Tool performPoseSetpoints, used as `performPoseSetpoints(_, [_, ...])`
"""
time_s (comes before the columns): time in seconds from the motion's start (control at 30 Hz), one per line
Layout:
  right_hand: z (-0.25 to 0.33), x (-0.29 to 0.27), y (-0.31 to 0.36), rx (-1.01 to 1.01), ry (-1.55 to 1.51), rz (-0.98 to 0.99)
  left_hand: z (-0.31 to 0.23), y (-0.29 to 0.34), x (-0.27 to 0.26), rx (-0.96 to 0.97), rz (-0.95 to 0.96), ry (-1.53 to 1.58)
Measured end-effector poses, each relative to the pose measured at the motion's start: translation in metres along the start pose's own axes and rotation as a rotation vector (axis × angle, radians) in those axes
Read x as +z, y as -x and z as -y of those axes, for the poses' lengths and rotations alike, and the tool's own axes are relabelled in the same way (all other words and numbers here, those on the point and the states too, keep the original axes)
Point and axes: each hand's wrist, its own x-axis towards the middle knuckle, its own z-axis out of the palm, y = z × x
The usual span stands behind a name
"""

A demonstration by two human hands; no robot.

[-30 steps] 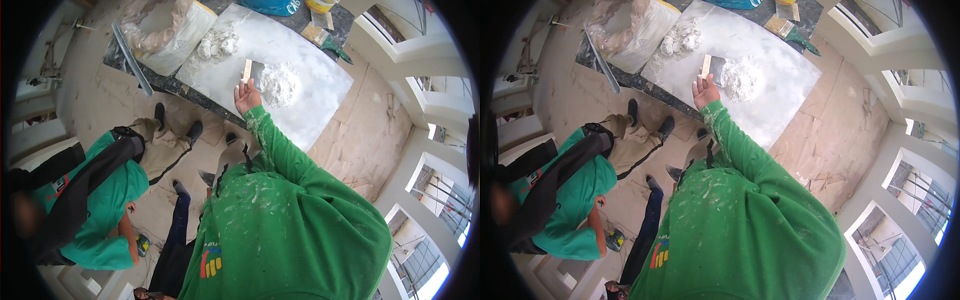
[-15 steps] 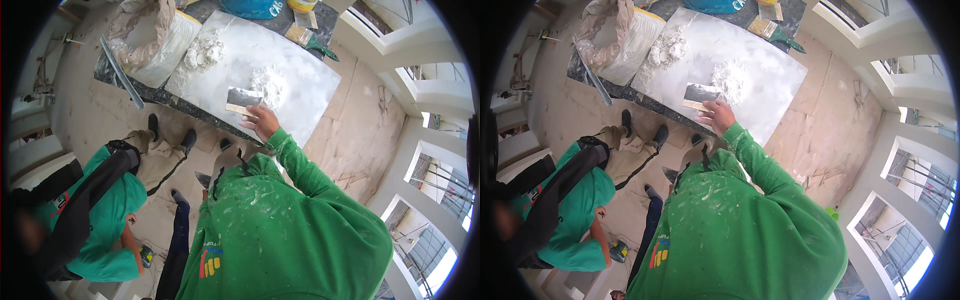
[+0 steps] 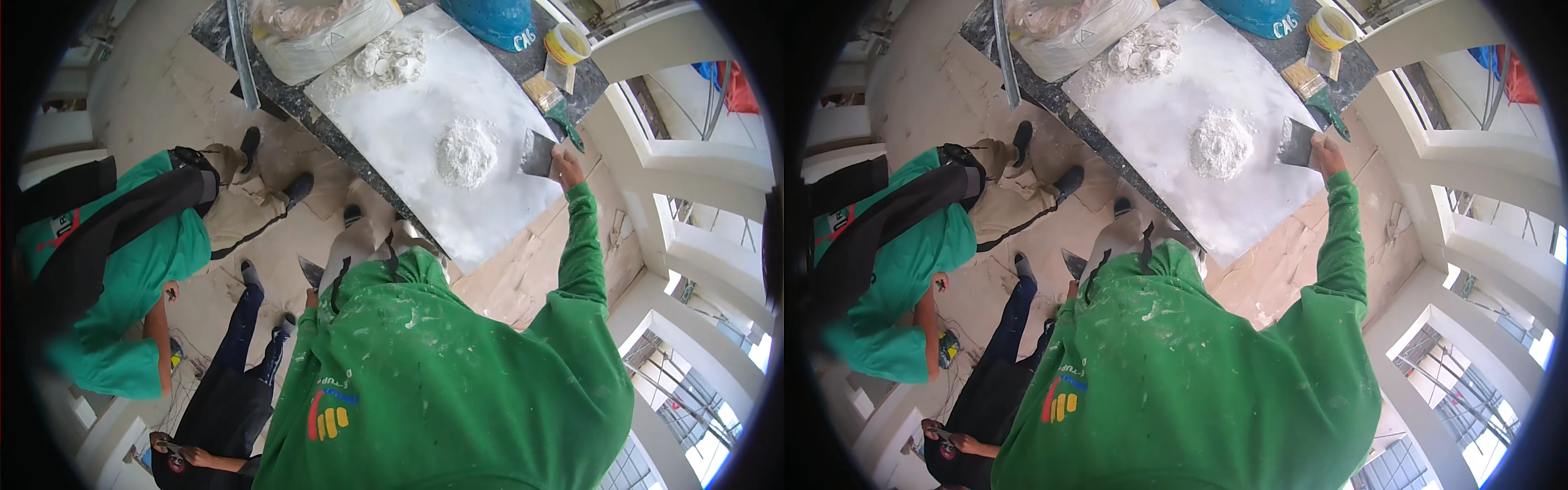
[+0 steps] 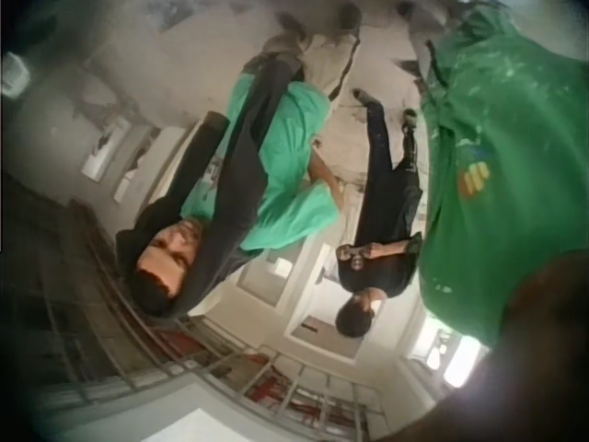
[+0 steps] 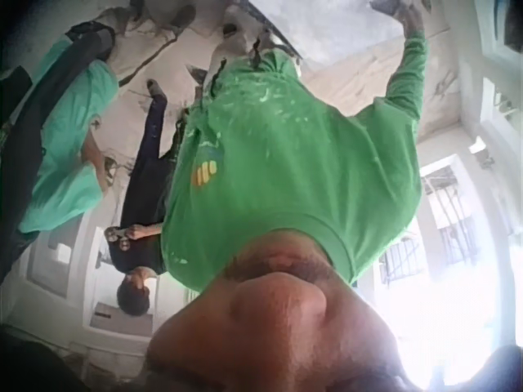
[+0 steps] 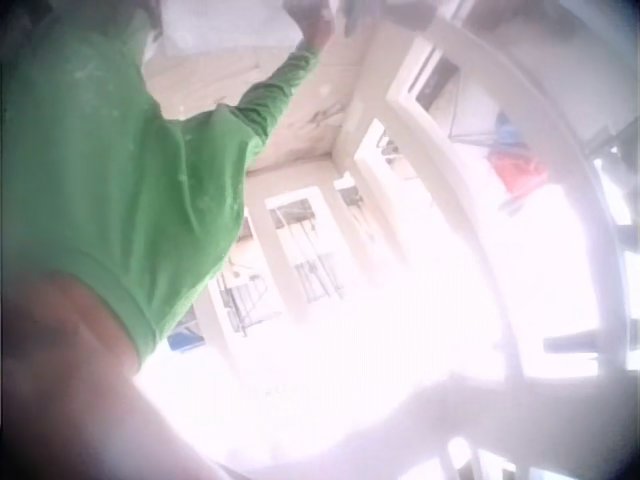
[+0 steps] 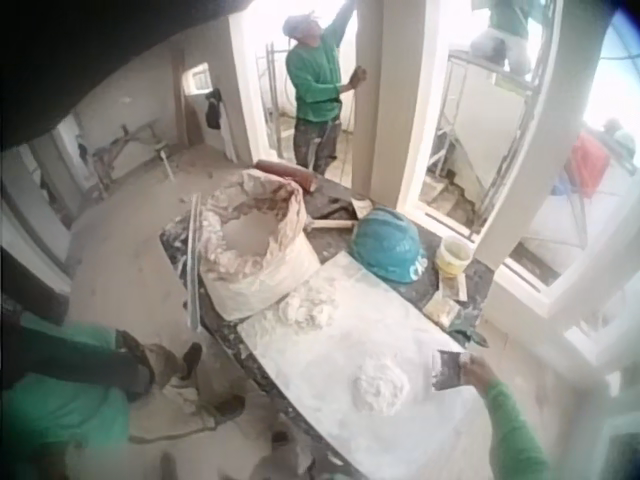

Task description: The person mixes a white powder with water on a flat surface using a trowel and a smaller scraper. They pour water from a small container into a pile of powder and fold the mixture repeatedly to form a paste.

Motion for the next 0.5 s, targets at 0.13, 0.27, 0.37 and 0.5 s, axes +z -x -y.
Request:
performPoseSetpoints(0.13, [-0.016, -0.029, -0.03, -0.072, 0.41, -0.008, 0.023, 0.017, 0.019, -0.024, -0.025, 0.049])
performPoseSetpoints(0.27, [0.004, 0.0, -0.06, -0.24, 0.744, -0.044, 0.035, 0.019, 0.028, -0.023, -0.026, 0.065])
performPoseSetpoints(0.37, [0.039, 0.072, -0.088, -0.403, 0.847, -0.16, 0.045, 0.017, 0.032, -0.011, -0.036, 0.056])
performPoseSetpoints(0.5, [0.079, 0.14, -0.123, -0.534, 0.785, 0.122, 0.056, 0.015, 0.028, 0.022, -0.055, 0.023])
